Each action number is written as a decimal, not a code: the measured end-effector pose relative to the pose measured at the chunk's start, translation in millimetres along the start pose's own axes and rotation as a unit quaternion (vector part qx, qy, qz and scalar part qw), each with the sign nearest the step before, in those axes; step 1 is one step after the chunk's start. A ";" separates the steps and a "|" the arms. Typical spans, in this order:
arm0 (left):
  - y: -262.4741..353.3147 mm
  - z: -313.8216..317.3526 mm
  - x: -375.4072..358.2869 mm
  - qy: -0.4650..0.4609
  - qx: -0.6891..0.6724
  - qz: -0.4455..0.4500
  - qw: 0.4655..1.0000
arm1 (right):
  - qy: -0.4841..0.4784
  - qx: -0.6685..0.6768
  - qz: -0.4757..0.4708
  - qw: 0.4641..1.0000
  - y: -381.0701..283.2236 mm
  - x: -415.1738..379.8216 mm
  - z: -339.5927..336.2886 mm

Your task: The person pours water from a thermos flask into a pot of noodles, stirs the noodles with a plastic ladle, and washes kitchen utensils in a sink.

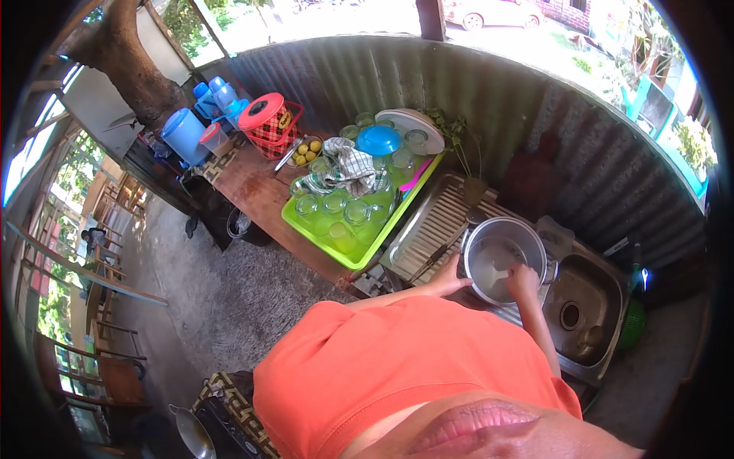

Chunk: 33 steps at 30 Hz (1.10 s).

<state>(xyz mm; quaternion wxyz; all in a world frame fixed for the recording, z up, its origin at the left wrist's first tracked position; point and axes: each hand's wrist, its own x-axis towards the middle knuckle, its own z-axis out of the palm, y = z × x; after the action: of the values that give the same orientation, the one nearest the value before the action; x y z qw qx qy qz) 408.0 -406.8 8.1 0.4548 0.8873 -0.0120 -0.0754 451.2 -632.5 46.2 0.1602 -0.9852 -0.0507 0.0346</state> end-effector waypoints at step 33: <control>-5.5 9.6 0.8 0.022 -0.133 -0.027 0.991 | 0.060 0.212 -0.031 0.975 -25.8 -13.7 -5.4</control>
<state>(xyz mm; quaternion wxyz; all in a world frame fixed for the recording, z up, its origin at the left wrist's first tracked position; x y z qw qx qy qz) 407.1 -411.4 -2.0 0.5668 0.8203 0.0318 -0.0693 435.7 -611.4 60.2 0.3687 -0.9272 -0.0627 -0.0198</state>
